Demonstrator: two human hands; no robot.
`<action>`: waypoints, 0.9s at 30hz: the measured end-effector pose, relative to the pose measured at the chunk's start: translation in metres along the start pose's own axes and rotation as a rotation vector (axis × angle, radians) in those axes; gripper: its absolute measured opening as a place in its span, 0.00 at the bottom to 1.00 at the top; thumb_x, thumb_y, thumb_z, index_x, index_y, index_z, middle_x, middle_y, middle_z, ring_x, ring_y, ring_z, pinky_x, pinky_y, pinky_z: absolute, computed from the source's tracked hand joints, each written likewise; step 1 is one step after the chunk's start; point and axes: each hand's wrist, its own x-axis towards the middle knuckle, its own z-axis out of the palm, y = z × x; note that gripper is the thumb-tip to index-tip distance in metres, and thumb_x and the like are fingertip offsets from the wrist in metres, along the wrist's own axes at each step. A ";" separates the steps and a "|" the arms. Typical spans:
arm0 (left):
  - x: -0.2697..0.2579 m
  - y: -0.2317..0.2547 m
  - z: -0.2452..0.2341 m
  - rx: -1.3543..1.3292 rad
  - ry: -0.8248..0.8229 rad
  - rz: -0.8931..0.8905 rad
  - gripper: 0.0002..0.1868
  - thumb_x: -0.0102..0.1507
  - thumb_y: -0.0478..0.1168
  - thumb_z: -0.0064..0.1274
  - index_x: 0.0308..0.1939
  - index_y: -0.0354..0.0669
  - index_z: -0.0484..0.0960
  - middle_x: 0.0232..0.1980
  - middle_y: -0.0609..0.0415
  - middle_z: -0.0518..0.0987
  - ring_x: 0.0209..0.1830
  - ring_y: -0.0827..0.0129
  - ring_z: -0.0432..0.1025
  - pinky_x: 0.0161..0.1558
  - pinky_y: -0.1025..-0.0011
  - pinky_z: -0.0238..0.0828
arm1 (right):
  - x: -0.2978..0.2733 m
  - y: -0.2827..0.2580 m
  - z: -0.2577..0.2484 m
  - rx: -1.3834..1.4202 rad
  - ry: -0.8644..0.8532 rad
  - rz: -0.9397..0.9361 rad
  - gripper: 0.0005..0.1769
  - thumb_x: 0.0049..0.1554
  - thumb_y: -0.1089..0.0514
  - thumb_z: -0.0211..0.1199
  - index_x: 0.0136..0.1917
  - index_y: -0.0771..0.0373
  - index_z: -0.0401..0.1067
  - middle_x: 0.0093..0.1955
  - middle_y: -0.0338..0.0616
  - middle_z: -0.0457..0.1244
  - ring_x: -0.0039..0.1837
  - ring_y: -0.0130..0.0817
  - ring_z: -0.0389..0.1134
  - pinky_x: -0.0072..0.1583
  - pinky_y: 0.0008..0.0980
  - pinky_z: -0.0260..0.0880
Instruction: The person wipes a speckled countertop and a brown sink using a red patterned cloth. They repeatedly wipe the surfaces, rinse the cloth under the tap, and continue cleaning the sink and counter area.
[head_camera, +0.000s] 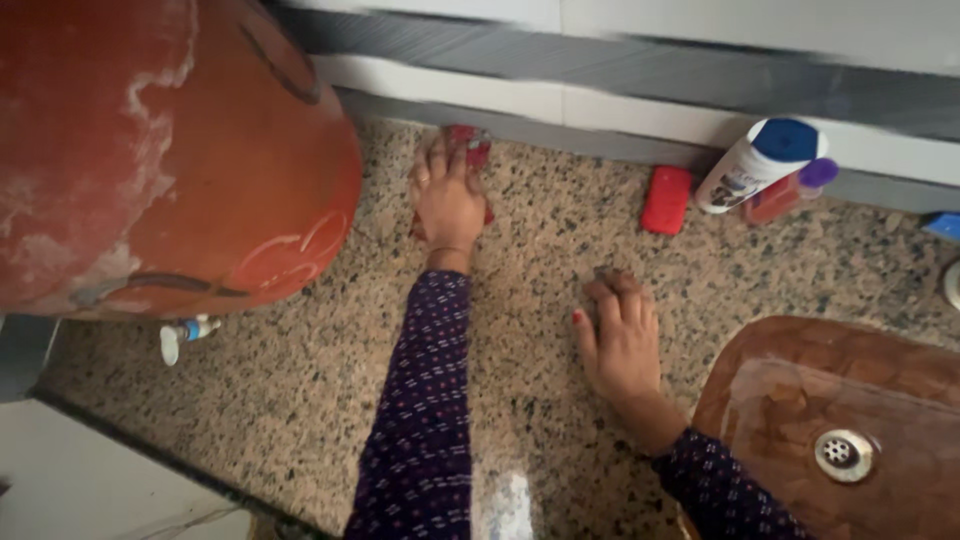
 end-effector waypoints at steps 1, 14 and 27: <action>-0.003 0.001 0.004 0.037 0.008 -0.005 0.28 0.67 0.47 0.45 0.71 0.48 0.71 0.78 0.50 0.63 0.81 0.50 0.50 0.75 0.46 0.47 | -0.002 -0.002 0.000 0.006 0.004 -0.001 0.20 0.60 0.54 0.62 0.62 0.63 0.69 0.68 0.56 0.60 0.72 0.59 0.57 0.72 0.53 0.57; -0.108 0.052 -0.031 -0.210 -0.179 0.304 0.28 0.68 0.44 0.42 0.74 0.50 0.69 0.81 0.54 0.60 0.82 0.58 0.52 0.78 0.48 0.43 | -0.017 0.027 0.008 0.331 0.156 0.106 0.11 0.68 0.56 0.53 0.57 0.64 0.70 0.56 0.53 0.64 0.59 0.50 0.64 0.63 0.42 0.63; -0.253 0.101 -0.106 -0.445 -0.246 0.392 0.30 0.61 0.35 0.48 0.69 0.51 0.74 0.79 0.54 0.65 0.80 0.60 0.57 0.76 0.53 0.49 | -0.109 0.027 -0.037 0.351 -0.088 -0.112 0.36 0.50 0.74 0.51 0.72 0.62 0.66 0.75 0.60 0.58 0.77 0.57 0.56 0.75 0.46 0.54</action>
